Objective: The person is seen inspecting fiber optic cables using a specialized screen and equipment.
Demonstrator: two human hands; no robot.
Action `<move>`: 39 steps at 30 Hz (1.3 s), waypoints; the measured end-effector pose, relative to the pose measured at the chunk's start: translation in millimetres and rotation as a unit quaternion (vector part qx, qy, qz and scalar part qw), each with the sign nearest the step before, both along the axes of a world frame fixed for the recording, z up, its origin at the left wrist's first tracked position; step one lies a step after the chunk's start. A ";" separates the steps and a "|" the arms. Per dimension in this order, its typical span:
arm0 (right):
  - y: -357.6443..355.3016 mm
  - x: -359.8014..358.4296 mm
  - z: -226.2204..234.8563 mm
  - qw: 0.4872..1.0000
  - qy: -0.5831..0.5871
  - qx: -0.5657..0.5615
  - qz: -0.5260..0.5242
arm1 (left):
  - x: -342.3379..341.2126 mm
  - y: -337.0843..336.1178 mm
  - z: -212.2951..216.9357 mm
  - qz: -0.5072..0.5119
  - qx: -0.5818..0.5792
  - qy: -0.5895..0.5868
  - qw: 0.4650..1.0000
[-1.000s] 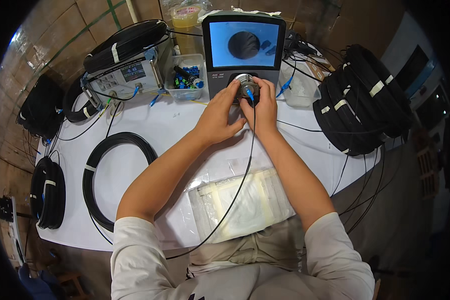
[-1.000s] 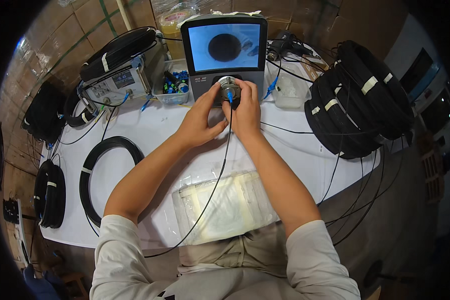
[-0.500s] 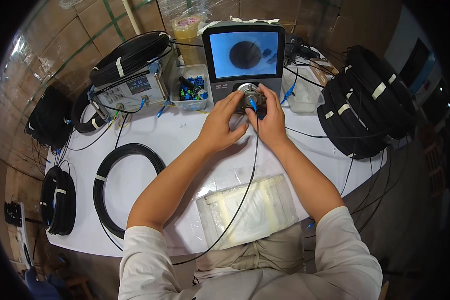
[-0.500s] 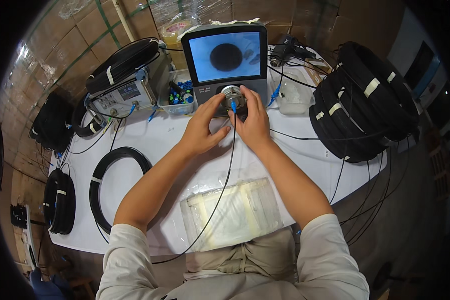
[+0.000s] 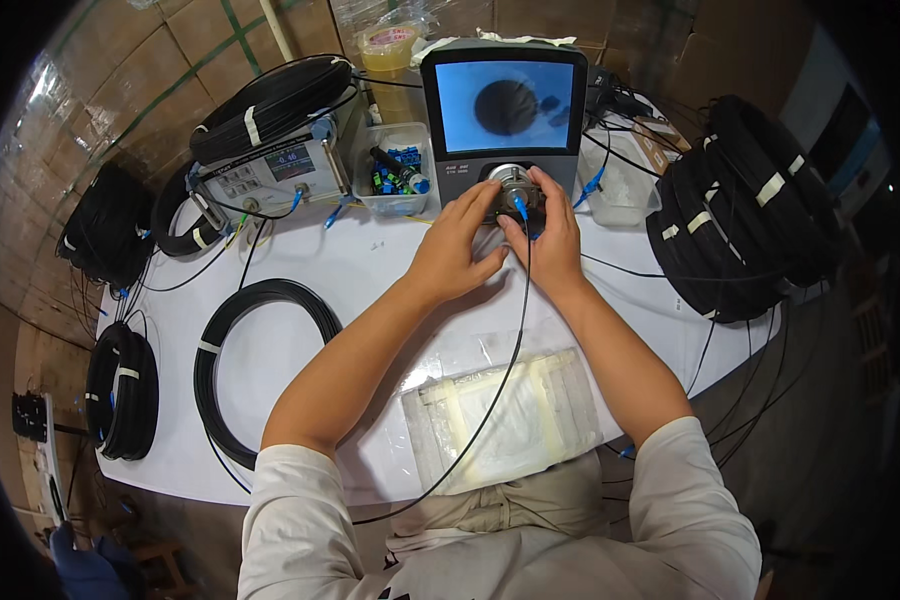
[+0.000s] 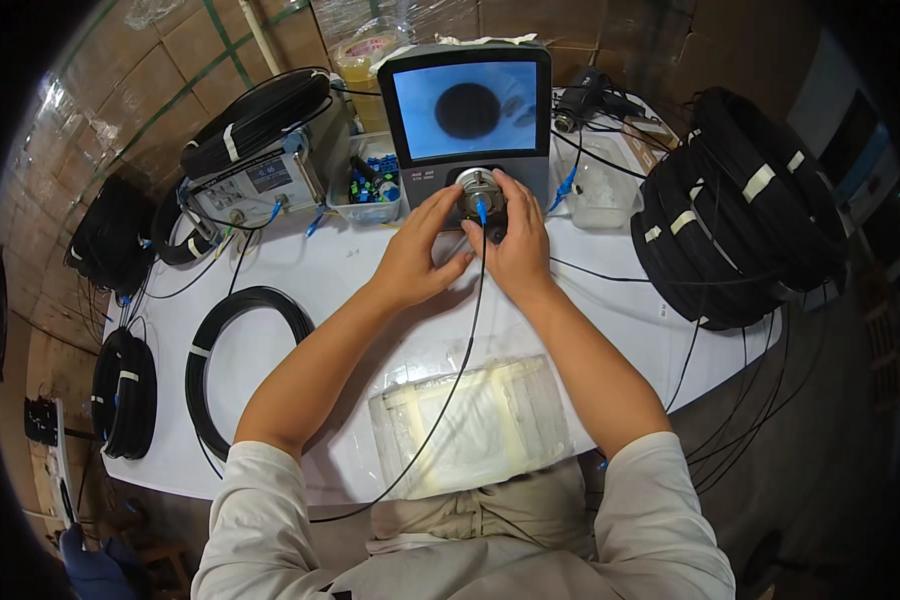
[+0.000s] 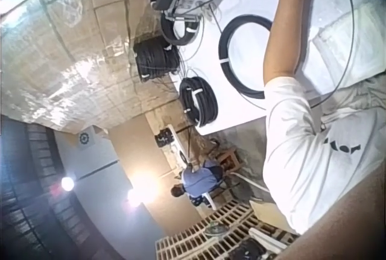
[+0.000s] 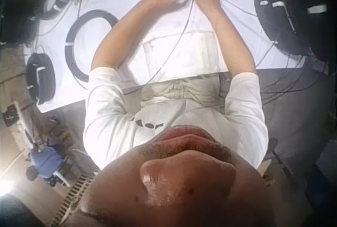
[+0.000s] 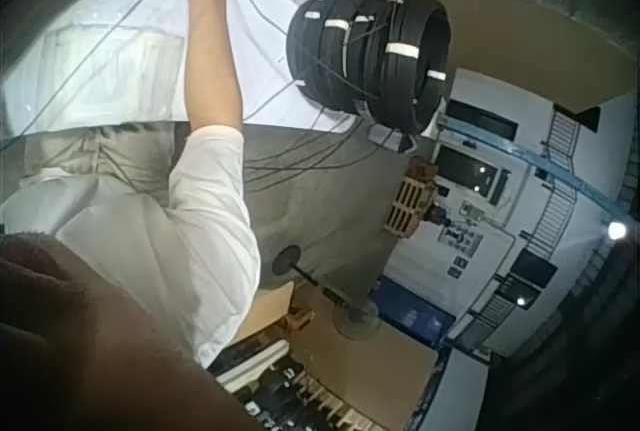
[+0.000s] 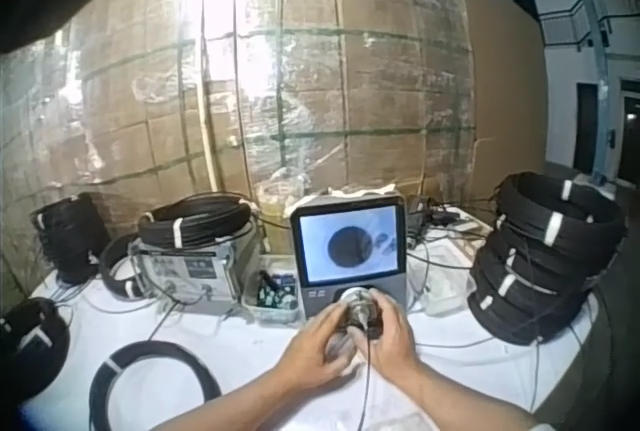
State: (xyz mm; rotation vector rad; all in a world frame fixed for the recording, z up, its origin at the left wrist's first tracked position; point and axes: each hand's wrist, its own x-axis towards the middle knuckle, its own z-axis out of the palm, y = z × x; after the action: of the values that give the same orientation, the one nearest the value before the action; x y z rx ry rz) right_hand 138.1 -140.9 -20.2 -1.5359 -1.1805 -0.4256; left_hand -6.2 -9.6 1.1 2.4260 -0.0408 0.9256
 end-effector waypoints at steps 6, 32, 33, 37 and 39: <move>-1.3 -1.2 -0.6 1.000 -0.002 -0.005 -0.003 | -1.4 -1.8 -3.4 -0.005 -0.012 -0.001 1.000; -18.2 -9.6 27.3 0.987 -0.153 0.017 -0.051 | -12.2 26.7 -15.8 -0.066 0.078 0.160 0.982; -19.8 -13.2 33.3 0.987 -0.152 0.009 -0.045 | -11.8 30.9 -14.6 -0.063 0.084 0.141 0.984; -37.8 -26.1 37.7 0.994 -0.111 0.008 0.014 | -9.3 28.3 -14.9 -0.063 0.075 0.167 0.981; -58.8 -47.3 36.0 0.978 0.141 -0.091 0.125 | -7.0 33.9 -18.2 -0.072 0.078 0.167 0.980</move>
State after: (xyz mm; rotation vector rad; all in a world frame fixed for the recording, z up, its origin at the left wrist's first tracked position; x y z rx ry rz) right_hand 90.8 -199.6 15.7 -1.5188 -1.1922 0.0696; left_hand -13.2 24.3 -17.1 2.6515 -0.1689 0.4584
